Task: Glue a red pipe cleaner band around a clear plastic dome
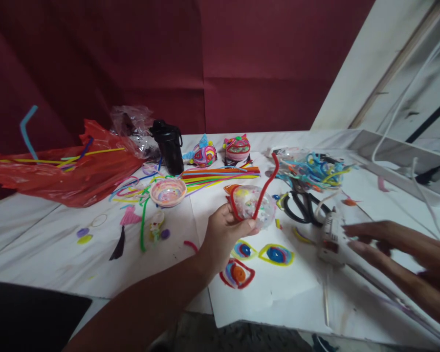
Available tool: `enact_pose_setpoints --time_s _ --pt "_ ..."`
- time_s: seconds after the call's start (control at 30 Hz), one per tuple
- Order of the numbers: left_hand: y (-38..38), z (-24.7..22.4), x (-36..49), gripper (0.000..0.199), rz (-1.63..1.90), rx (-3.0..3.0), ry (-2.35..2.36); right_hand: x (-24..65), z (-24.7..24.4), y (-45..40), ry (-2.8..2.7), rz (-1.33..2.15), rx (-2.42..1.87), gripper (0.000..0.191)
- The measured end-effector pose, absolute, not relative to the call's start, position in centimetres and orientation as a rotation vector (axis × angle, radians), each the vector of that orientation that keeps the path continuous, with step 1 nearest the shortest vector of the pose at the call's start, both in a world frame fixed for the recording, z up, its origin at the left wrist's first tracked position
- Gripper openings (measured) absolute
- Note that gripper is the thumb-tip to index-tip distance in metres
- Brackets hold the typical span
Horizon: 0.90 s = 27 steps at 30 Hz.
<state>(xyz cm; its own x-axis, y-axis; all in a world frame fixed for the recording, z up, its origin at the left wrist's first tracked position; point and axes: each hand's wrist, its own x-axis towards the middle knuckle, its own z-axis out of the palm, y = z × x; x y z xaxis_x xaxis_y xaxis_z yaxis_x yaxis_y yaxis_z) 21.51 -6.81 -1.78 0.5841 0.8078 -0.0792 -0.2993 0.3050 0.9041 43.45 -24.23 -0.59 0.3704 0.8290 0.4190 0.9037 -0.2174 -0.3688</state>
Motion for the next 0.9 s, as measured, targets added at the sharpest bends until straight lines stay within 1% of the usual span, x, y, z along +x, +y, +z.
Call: enact_pose_setpoints --time_s 0.07,0.1,0.17,0.27,0.4,0.53,0.73,0.83,0.9 --pt "-6.8 -1.8 21.5 0.029 0.799 1.044 0.615 40.9 1.9 -21.6 -1.371 0.208 -1.905 0.037" --pt "-6.9 -1.7 21.5 0.029 0.801 1.063 0.628 39.8 2.9 -20.2 -1.291 0.363 -1.828 0.041" --pt "-7.0 -1.6 21.6 0.029 0.796 1.100 0.651 38.2 4.3 -17.6 -1.212 0.574 -1.658 0.050" --pt "-7.1 -1.4 21.6 0.030 0.780 1.125 0.678 37.4 5.1 -14.8 -1.181 0.740 -1.573 0.053" --pt "-7.1 -1.3 21.6 0.028 0.762 1.119 0.693 37.6 4.9 -13.2 -1.234 0.865 -1.511 0.041" --pt "-7.0 -1.4 21.6 0.028 0.756 1.129 0.687 37.5 4.5 -12.8 -1.318 0.836 -1.485 0.034" --pt "-7.0 -1.5 21.5 0.029 0.731 1.154 0.731 37.5 4.1 -12.3 -1.485 0.650 -1.489 0.040" --pt "-7.1 -1.5 21.5 0.031 0.713 1.170 0.741 37.7 3.8 -12.1 -1.558 0.526 -1.493 0.039" --pt "-7.1 -1.5 21.6 0.029 0.709 1.169 0.734 37.8 3.5 -12.0 -1.597 0.451 -1.479 0.037"
